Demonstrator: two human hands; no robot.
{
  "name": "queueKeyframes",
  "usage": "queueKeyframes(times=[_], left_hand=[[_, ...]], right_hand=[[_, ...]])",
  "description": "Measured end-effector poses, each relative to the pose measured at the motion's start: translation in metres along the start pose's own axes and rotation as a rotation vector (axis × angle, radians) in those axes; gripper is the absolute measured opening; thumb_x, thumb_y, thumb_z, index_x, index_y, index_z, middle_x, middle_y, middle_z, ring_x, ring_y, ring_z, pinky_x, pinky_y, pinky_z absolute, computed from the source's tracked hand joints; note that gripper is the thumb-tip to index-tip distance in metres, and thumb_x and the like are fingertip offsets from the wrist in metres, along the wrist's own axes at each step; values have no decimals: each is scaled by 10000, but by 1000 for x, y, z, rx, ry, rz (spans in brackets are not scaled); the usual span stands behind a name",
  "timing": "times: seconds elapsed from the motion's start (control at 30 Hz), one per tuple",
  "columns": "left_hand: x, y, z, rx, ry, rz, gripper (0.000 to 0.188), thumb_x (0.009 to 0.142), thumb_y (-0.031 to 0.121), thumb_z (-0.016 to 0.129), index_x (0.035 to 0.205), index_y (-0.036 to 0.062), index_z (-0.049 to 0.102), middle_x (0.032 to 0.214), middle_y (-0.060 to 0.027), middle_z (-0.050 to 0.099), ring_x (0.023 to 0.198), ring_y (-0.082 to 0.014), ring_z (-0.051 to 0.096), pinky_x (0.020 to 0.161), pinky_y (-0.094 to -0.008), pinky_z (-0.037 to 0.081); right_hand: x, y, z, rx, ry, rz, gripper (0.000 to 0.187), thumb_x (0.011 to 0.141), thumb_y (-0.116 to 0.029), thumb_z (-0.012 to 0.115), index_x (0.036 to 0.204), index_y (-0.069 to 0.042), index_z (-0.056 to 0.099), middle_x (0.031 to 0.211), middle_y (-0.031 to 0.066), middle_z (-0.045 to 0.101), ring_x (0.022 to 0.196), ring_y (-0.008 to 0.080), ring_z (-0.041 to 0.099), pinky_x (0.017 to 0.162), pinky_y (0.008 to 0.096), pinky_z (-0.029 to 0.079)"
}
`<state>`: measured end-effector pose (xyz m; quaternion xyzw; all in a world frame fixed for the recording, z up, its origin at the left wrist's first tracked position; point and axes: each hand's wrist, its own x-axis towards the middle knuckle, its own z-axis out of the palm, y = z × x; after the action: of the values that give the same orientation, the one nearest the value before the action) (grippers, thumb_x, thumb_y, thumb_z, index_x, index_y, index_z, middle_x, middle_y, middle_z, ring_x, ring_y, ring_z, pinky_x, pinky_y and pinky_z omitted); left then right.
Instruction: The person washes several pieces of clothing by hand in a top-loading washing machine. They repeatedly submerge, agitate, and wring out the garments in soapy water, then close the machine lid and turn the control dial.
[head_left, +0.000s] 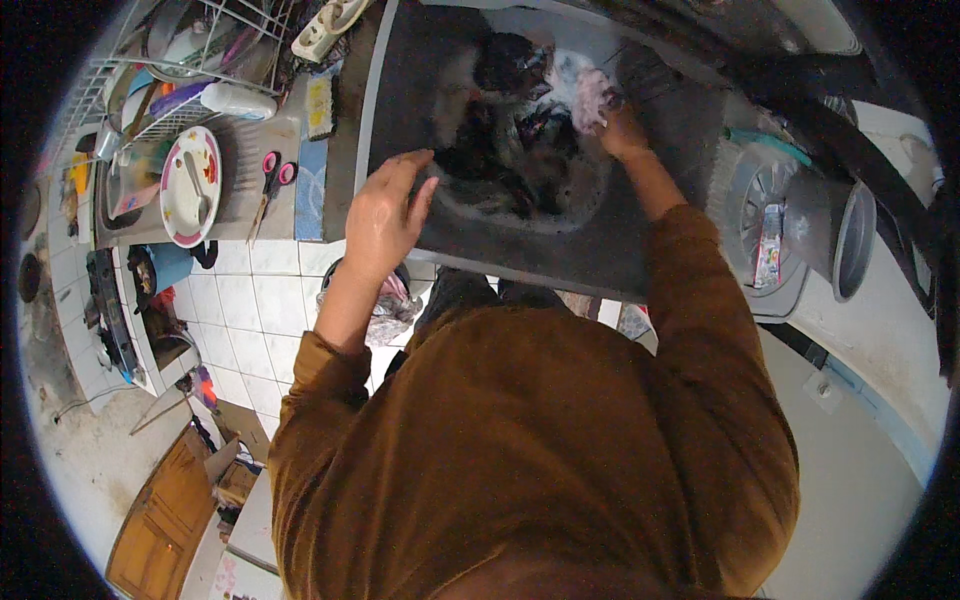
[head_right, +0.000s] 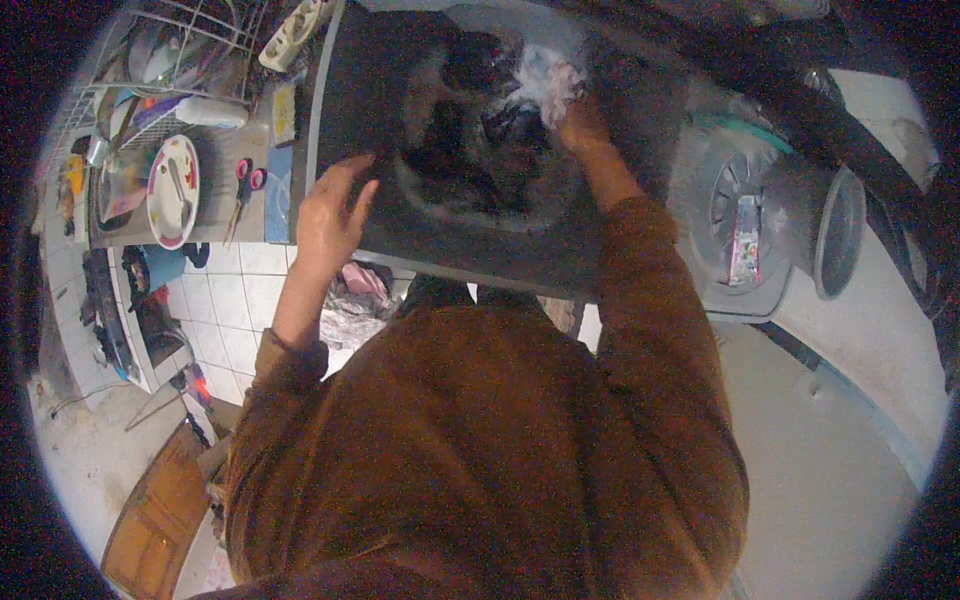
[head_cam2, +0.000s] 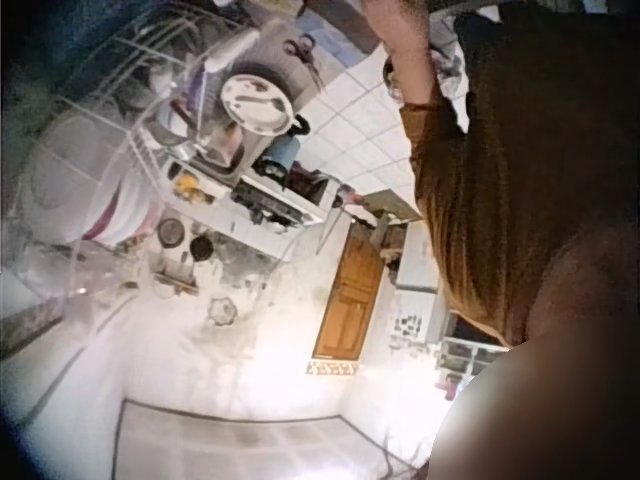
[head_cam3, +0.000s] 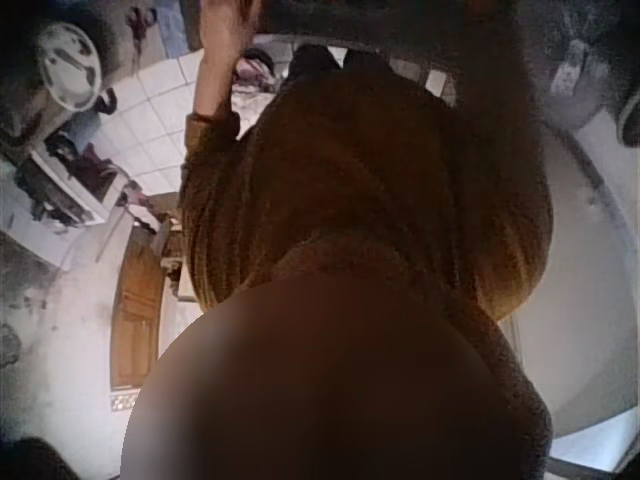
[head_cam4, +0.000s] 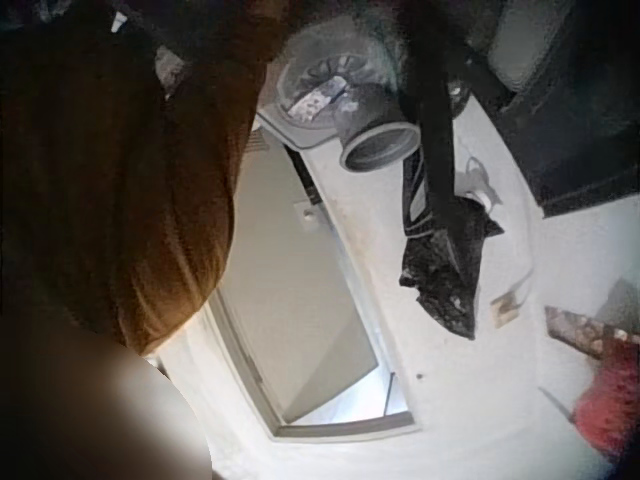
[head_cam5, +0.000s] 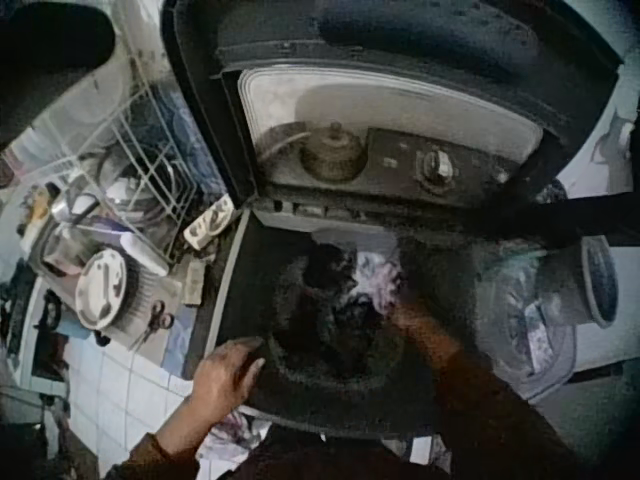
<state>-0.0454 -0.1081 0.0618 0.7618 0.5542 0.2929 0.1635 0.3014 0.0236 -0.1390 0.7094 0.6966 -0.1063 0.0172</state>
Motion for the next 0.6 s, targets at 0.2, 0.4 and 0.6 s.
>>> queueKeyframes(times=[0.2,0.4,0.6], left_hand=[[0,1,-3,-63,19,-96,141,783,65,608,912,8,603,868,-158,619,790,-329,599,684,-362,481],[8,0,-2,-50,-16,-76,123,763,71,627,871,13,615,834,-144,626,760,-314,606,670,-353,483],[-2,-2,1,-16,-3,-153,131,755,89,636,872,31,622,825,-136,628,759,-309,608,668,-361,487]], right_hand=[[15,-21,96,302,-51,-50,259,723,-116,634,980,-89,651,972,165,630,914,310,598,796,356,480],[23,-72,164,509,-54,108,272,755,-259,646,954,-75,659,981,154,635,905,309,602,799,393,467],[-8,-145,73,297,-435,108,462,770,-434,598,987,-28,633,1006,206,608,931,365,579,817,414,463]])
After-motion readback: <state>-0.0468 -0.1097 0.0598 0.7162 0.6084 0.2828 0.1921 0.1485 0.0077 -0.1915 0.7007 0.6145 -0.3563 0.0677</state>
